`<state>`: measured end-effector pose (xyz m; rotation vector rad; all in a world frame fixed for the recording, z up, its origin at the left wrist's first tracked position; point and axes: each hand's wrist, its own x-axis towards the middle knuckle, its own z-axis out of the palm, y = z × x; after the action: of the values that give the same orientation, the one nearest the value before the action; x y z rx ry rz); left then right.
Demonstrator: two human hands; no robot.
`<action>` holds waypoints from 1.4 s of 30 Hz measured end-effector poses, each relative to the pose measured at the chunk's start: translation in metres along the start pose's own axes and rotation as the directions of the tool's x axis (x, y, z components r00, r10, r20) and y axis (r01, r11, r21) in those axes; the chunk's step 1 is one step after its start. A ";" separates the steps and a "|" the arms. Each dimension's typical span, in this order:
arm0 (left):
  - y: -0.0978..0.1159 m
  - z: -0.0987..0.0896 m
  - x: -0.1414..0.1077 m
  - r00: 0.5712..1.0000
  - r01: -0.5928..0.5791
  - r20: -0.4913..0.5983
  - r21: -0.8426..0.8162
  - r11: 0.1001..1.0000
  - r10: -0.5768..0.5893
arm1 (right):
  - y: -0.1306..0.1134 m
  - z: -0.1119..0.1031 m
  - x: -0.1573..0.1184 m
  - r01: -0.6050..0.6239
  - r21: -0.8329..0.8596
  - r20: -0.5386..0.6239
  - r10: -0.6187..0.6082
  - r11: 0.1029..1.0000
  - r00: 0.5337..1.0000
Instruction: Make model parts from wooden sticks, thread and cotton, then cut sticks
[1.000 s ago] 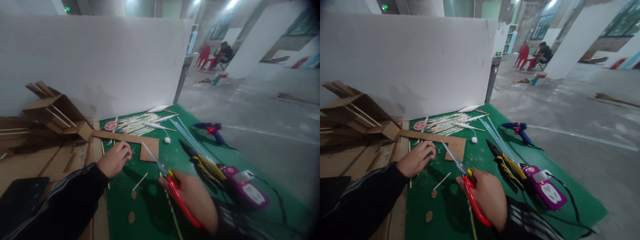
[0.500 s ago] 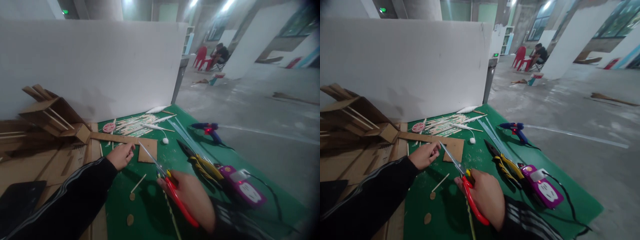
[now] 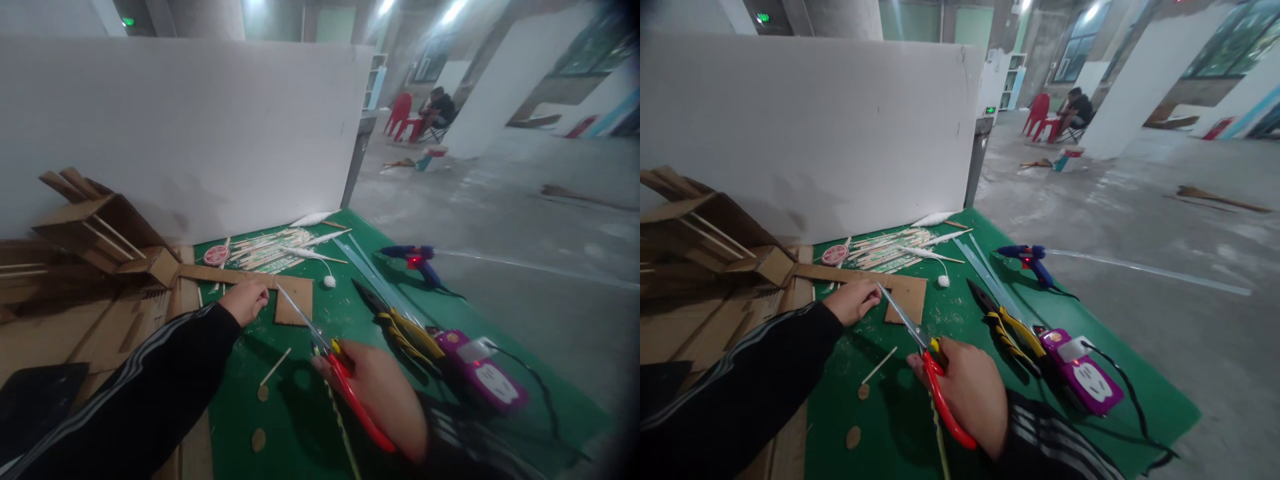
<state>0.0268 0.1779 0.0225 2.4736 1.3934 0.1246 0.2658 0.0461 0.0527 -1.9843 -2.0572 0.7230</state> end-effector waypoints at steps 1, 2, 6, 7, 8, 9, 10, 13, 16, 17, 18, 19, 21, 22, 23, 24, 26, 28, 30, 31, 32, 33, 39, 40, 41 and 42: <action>0.001 0.001 0.000 1.000 -0.005 -0.008 0.015 1.000 0.005 | 0.000 0.000 0.000 -0.003 0.000 0.003 0.003 1.000 1.000; 0.001 0.001 -0.001 1.000 -0.010 -0.020 0.029 1.000 0.011 | 0.000 -0.001 0.000 -0.006 0.000 0.005 0.006 1.000 1.000; -0.004 -0.002 -0.013 0.996 -0.005 -0.084 0.056 0.998 0.009 | 0.000 -0.003 0.000 -0.004 0.001 0.005 0.004 1.000 1.000; -0.008 -0.005 -0.018 0.995 0.010 -0.098 0.055 0.998 -0.004 | 0.000 -0.003 -0.001 0.001 0.000 0.003 -0.001 1.000 1.000; -0.013 -0.009 -0.022 0.993 0.031 -0.114 0.050 0.998 -0.025 | 0.000 -0.002 -0.001 0.006 -0.003 0.002 -0.006 1.000 1.000; -0.018 -0.014 -0.027 0.991 0.051 -0.127 0.046 0.998 -0.044 | 0.000 -0.002 -0.001 0.009 -0.005 0.001 -0.009 1.000 1.000; -0.023 -0.020 -0.032 0.989 0.070 -0.137 0.043 0.997 -0.063 | 0.001 -0.002 -0.001 0.008 -0.006 0.004 -0.008 1.000 1.000; -0.037 -0.033 -0.043 0.983 0.117 -0.145 0.050 0.992 -0.109 | 0.000 -0.001 -0.002 -0.003 -0.011 0.017 0.004 1.000 1.000; -0.045 -0.036 -0.046 0.985 0.130 -0.126 0.080 0.988 -0.119 | 0.000 0.000 -0.001 -0.013 -0.019 0.028 0.013 1.000 1.000; -0.047 -0.035 -0.045 0.986 0.131 -0.117 0.099 0.986 -0.119 | 0.000 0.000 -0.001 -0.014 -0.022 0.030 0.015 1.000 0.999; -0.048 -0.033 -0.043 0.987 0.132 -0.107 0.121 0.984 -0.119 | 0.001 0.000 -0.001 -0.015 -0.023 0.033 0.016 1.000 0.999; -0.048 -0.030 -0.041 0.988 0.134 -0.096 0.148 0.980 -0.120 | 0.001 0.000 -0.001 -0.015 -0.024 0.034 0.016 1.000 0.999; -0.048 -0.023 -0.037 0.989 0.139 -0.072 0.210 0.968 -0.126 | 0.001 0.000 -0.001 -0.015 -0.030 0.027 0.016 0.999 1.000; -0.046 -0.021 -0.035 0.990 0.137 -0.058 0.242 0.961 -0.127 | 0.001 0.000 -0.001 -0.016 -0.032 0.023 0.017 0.999 1.000; -0.044 -0.019 -0.033 0.991 0.130 -0.042 0.273 0.953 -0.124 | 0.001 0.000 -0.001 -0.016 -0.030 0.022 0.017 0.999 1.000; -0.042 -0.018 -0.032 0.993 0.118 -0.023 0.303 0.946 -0.116 | 0.001 0.000 -0.001 -0.016 -0.026 0.024 0.017 1.000 1.000; -0.035 -0.017 -0.031 0.995 0.082 0.022 0.355 0.931 -0.096 | 0.001 0.000 -0.001 -0.020 -0.016 0.030 0.020 1.000 0.999; -0.028 -0.018 -0.030 0.995 0.063 0.050 0.399 0.915 -0.090 | 0.000 -0.001 -0.001 -0.018 -0.011 0.038 0.018 1.000 0.999; -0.020 -0.018 -0.028 0.994 0.069 0.051 0.435 0.898 -0.101 | 0.000 -0.001 -0.001 -0.013 -0.013 0.035 0.013 1.000 0.999; -0.017 -0.017 -0.028 0.993 0.076 0.043 0.448 0.891 -0.107 | 0.000 -0.002 -0.001 -0.009 -0.014 0.035 0.010 1.000 0.999; -0.013 -0.017 -0.028 0.993 0.083 0.035 0.458 0.885 -0.111 | 0.000 -0.002 -0.001 -0.008 -0.016 0.034 0.008 1.000 0.999; -0.009 -0.017 -0.029 0.993 0.088 0.024 0.463 0.882 -0.112 | 0.000 -0.002 -0.001 -0.007 -0.016 0.035 0.007 1.000 0.999; 0.013 -0.048 -0.078 0.996 0.078 -0.072 0.417 0.906 -0.053 | -0.002 -0.003 0.000 -0.034 -0.012 0.072 0.034 0.999 0.997; 0.011 -0.061 -0.095 0.996 0.071 -0.081 0.401 0.913 -0.042 | -0.003 -0.003 0.000 -0.030 -0.014 0.074 0.031 0.999 0.997; 0.003 -0.076 -0.114 0.993 0.087 -0.112 0.380 0.921 -0.048 | -0.003 -0.003 -0.001 -0.023 -0.014 0.073 0.024 1.000 0.997; -0.009 -0.092 -0.133 0.984 0.121 -0.163 0.323 0.939 -0.071 | -0.003 -0.003 -0.001 -0.014 -0.013 0.074 0.015 1.000 0.997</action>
<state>-0.0705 0.0890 0.1164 2.7046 1.7205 0.0573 0.2646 0.0462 0.0573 -2.0103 -2.0948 0.8003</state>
